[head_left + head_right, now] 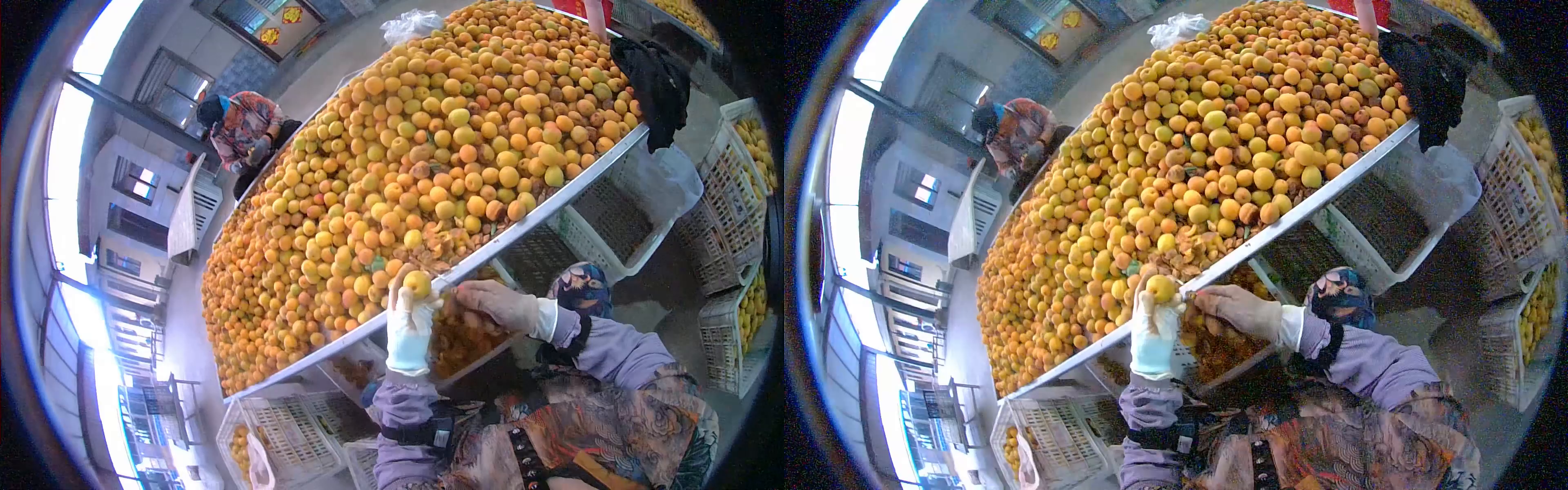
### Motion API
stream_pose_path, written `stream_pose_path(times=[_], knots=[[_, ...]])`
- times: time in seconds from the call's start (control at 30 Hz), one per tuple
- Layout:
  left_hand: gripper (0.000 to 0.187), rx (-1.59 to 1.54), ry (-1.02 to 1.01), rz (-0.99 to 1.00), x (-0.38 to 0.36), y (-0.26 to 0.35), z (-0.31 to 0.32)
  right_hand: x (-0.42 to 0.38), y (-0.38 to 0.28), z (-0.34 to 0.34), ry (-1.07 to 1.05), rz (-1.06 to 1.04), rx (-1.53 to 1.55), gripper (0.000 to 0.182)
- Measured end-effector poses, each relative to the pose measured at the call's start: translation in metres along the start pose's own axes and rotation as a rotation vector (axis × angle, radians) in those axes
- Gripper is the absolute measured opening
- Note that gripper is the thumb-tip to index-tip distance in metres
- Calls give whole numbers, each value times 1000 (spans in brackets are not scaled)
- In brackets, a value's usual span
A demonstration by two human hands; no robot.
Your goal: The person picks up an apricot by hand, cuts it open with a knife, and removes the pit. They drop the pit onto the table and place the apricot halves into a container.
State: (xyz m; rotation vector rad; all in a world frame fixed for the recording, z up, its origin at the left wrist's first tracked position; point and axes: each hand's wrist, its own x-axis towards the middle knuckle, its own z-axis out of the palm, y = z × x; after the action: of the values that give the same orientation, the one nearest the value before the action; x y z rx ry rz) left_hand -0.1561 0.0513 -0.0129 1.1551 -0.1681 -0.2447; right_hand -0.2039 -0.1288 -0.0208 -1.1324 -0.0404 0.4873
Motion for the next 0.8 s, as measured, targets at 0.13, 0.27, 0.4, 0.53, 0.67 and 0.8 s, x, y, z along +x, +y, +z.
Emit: stream_pose_path(times=[0.13,0.27,0.4,0.53,0.67,0.8], knots=[[45,-36,-103,-56,-28,-1,-7,-12,14,11,-75,100,-60,26],[46,-63,-89,-105,-43,-2,-10,-17,19,17,-93,81,-178,27],[46,-71,-103,-125,-53,-8,-21,-23,20,21,-85,154,-244,28],[49,-209,-171,-205,-57,-13,-35,-25,22,18,-155,123,-341,30],[52,-214,-202,-218,-61,-12,-43,-36,0,30,-168,194,-319,31],[56,-233,-141,-160,-68,-7,-28,-37,-11,47,-51,-11,-100,33]])
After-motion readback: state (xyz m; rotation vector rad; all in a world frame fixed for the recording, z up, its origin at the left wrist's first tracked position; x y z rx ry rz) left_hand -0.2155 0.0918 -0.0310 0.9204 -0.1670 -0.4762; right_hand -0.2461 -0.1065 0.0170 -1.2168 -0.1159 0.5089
